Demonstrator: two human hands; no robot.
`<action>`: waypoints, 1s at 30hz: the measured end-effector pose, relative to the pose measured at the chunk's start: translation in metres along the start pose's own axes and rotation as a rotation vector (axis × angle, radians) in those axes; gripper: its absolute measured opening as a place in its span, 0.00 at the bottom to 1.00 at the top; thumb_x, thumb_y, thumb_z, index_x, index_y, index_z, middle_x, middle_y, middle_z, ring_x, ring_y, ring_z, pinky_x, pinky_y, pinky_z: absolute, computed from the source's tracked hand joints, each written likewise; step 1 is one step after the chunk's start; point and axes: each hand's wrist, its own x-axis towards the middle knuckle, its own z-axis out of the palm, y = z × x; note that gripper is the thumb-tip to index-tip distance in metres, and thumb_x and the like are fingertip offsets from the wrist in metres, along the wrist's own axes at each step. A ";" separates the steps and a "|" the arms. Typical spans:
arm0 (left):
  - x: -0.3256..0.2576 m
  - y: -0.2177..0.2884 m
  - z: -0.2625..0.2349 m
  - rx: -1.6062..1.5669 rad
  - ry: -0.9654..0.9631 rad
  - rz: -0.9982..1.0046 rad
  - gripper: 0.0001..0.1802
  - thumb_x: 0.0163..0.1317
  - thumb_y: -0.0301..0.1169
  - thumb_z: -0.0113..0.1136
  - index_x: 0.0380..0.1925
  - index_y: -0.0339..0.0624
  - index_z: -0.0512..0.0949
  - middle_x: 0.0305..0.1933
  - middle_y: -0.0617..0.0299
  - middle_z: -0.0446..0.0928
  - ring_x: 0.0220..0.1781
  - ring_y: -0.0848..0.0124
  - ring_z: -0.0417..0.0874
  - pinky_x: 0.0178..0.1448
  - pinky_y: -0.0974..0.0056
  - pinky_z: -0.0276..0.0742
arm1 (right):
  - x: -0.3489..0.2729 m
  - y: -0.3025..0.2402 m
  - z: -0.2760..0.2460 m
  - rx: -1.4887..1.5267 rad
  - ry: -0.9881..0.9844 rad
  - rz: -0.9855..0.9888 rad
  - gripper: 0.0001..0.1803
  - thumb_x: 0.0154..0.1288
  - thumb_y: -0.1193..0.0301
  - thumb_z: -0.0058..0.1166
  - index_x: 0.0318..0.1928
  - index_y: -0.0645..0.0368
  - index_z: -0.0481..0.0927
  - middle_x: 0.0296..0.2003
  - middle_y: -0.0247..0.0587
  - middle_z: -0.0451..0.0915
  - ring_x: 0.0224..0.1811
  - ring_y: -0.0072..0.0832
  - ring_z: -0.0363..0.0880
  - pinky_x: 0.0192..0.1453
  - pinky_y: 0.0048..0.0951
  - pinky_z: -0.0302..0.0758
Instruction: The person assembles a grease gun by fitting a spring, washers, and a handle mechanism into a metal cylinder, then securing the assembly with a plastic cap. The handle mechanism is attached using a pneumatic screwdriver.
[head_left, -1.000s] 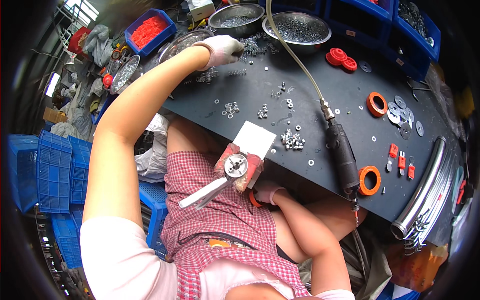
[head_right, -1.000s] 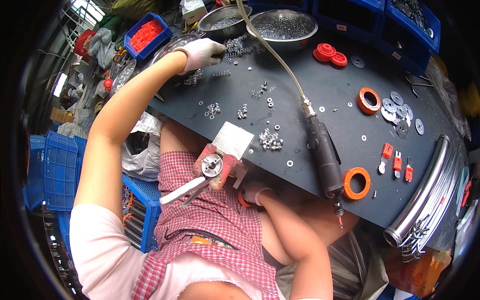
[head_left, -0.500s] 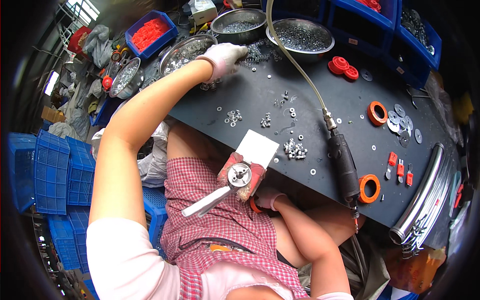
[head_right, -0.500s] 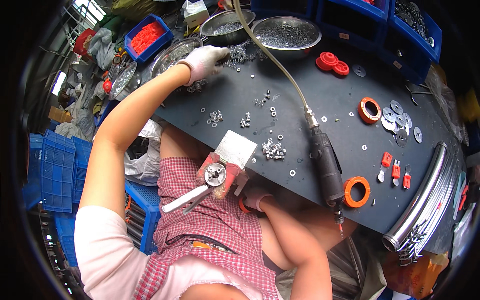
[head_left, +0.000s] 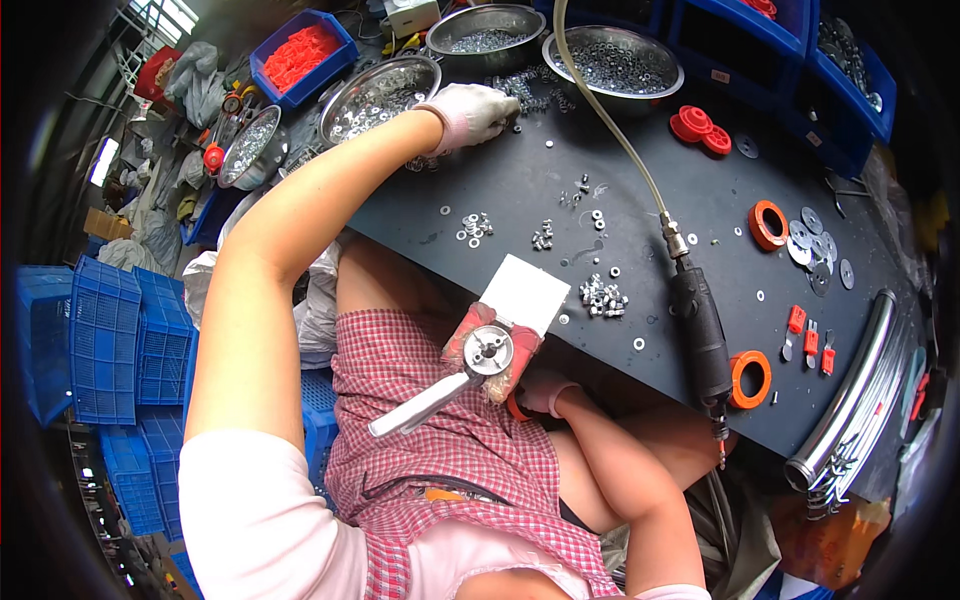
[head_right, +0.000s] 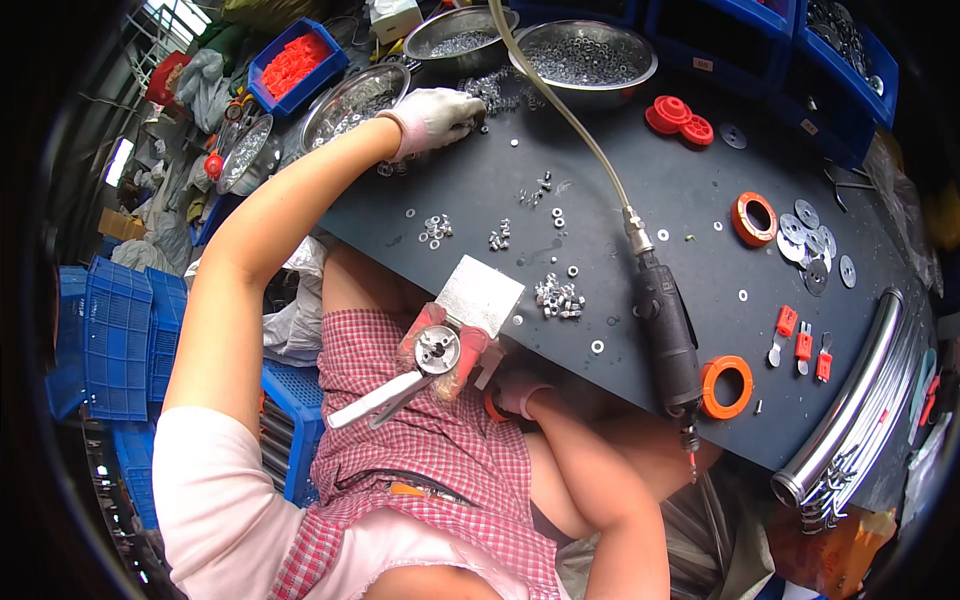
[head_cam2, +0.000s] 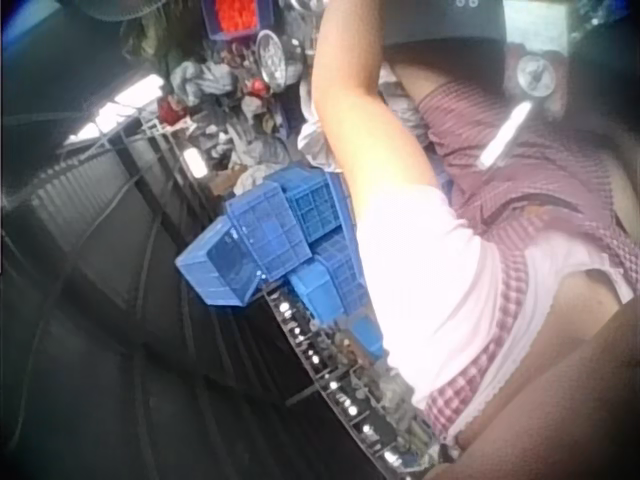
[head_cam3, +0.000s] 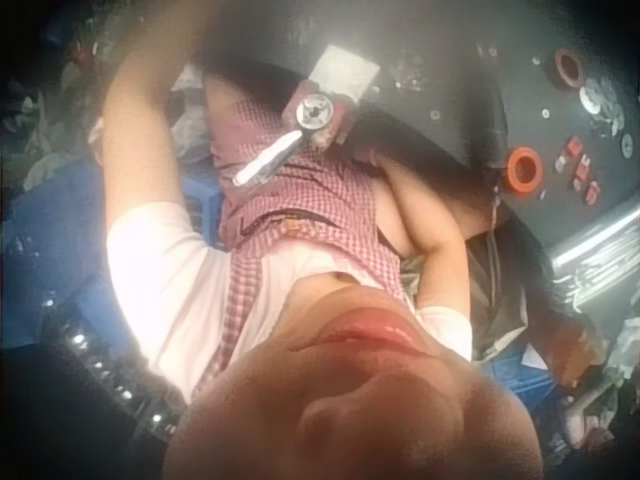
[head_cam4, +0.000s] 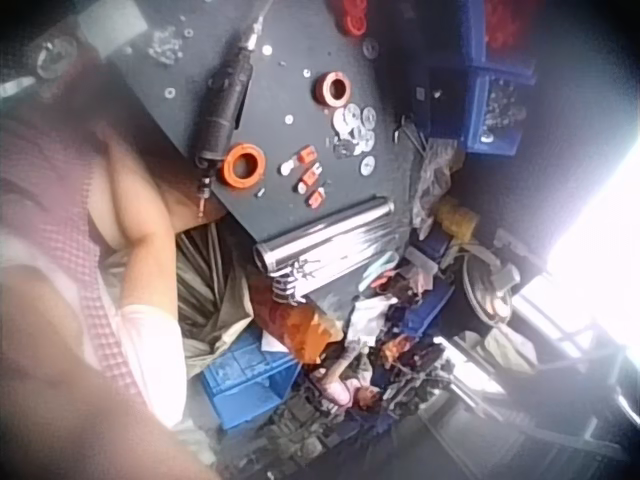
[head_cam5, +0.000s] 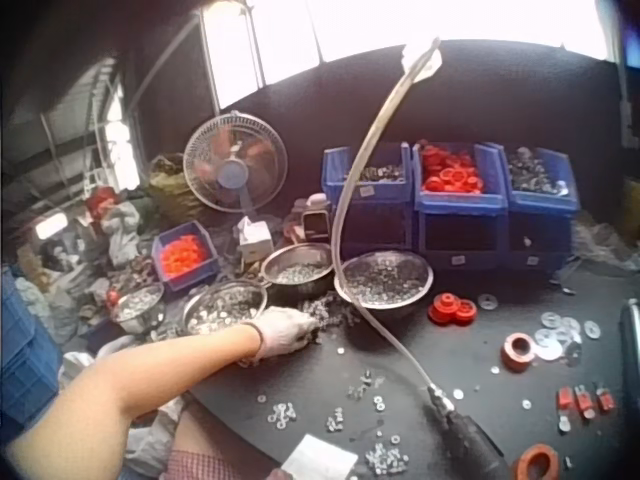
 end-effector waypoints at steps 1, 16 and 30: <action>0.002 0.000 -0.002 -0.007 -0.053 -0.054 0.15 0.55 0.33 0.57 0.42 0.42 0.73 0.40 0.53 0.76 0.46 0.55 0.77 0.50 0.54 0.74 | -0.001 -0.003 -0.004 -0.001 -0.039 0.025 0.21 0.54 0.63 0.52 0.45 0.64 0.79 0.43 0.55 0.79 0.46 0.46 0.78 0.52 0.37 0.73; -0.011 0.015 -0.003 -0.489 0.114 -0.206 0.16 0.64 0.35 0.52 0.47 0.38 0.69 0.38 0.60 0.74 0.36 0.75 0.75 0.44 0.68 0.73 | -0.001 0.004 -0.001 -0.011 0.000 0.050 0.19 0.56 0.61 0.51 0.42 0.62 0.81 0.41 0.52 0.80 0.45 0.44 0.78 0.51 0.37 0.73; -0.034 0.014 -0.002 -1.058 0.402 -0.493 0.12 0.61 0.29 0.59 0.44 0.39 0.79 0.35 0.67 0.79 0.36 0.81 0.77 0.43 0.74 0.74 | -0.003 0.004 -0.003 0.038 0.012 0.055 0.20 0.56 0.61 0.51 0.42 0.63 0.81 0.41 0.52 0.80 0.45 0.43 0.78 0.51 0.37 0.73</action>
